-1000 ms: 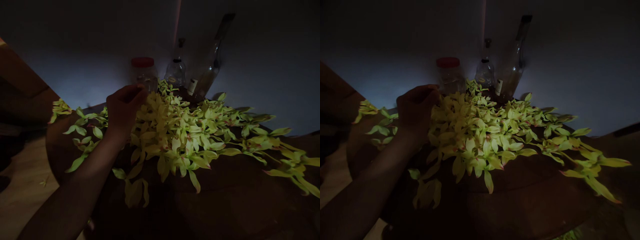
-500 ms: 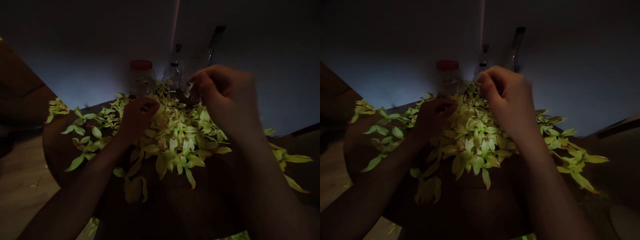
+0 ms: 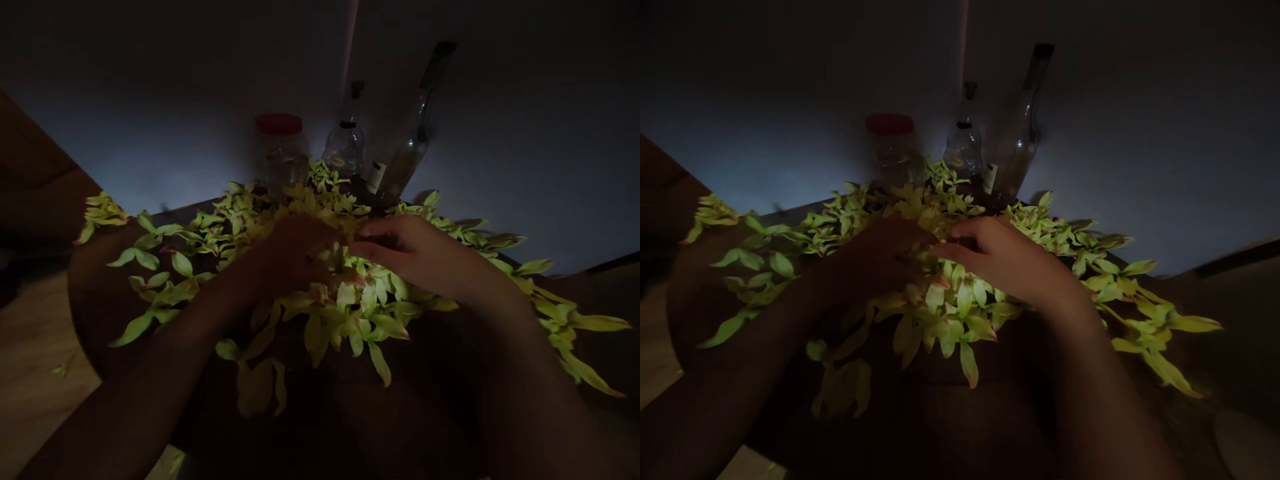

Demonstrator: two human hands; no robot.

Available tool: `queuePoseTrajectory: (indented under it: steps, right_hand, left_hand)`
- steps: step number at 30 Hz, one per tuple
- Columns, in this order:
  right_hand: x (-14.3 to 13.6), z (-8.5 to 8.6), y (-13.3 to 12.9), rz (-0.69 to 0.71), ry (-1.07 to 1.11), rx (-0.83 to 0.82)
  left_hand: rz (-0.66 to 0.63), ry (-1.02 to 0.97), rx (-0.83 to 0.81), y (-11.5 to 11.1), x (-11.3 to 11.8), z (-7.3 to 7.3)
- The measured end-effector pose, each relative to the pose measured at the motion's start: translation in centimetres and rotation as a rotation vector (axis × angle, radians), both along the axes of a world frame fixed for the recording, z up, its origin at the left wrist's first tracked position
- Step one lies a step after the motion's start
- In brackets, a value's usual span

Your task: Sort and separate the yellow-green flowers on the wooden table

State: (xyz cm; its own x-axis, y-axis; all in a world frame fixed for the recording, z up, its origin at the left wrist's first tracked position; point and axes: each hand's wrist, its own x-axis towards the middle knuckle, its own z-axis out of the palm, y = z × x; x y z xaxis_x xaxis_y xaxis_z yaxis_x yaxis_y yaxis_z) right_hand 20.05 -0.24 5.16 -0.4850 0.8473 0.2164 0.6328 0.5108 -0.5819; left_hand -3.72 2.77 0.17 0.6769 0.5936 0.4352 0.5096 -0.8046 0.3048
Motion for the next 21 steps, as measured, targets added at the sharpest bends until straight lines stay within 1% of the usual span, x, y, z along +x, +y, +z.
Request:
queuePoseTrajectory:
  steps: [2, 3, 5, 6, 8, 10, 12, 15, 17, 19, 21]
  right_hand:
    - [0.3, 0.2, -0.1, 0.067, -0.066, -0.186]
    - [0.4, 0.3, -0.1, 0.111, -0.082, -0.252]
    - [0.4, 0.4, -0.1, 0.146, -0.015, -0.264]
    - [0.3, 0.4, -0.1, 0.136, 0.038, -0.242]
    - [-0.1, 0.5, -0.1, 0.091, 0.195, -0.171]
    - [-0.7, 0.5, -0.3, 0.058, 0.359, -0.084]
    - [-1.3, 0.4, -0.6, 0.056, 0.46, 0.009]
    - [-2.2, 0.1, -0.9, 0.032, 0.489, 0.141]
    - [-2.6, -0.2, -1.0, -0.016, 0.491, 0.205]
    - [-2.8, -0.4, -1.0, -0.046, 0.473, 0.234]
    - [-2.8, -0.5, -0.9, -0.044, 0.451, 0.235]
  left_hand:
    - [-0.055, 0.029, -0.001, -0.1, 0.6, -0.4]
    - [-0.079, 0.026, 0.015, -0.2, 0.9, -0.5]
    - [-0.08, -0.018, 0.088, -0.6, 1.2, -0.4]
    - [-0.05, -0.072, 0.141, -0.8, 1.2, -0.2]
    - [0.051, -0.209, 0.225, -1.4, 1.1, 0.5]
    - [0.159, -0.336, 0.264, -1.9, 0.9, 1.2]
    - [0.227, -0.395, 0.287, -2.3, 0.8, 1.8]
    - [0.261, -0.419, 0.335, -2.7, 1.0, 2.1]
    - [0.302, -0.434, 0.326, -3.1, 1.3, 2.1]
    - [0.362, -0.483, 0.296, -3.5, 1.6, 2.1]
    - [0.396, -0.534, 0.262, -3.8, 1.8, 2.2]
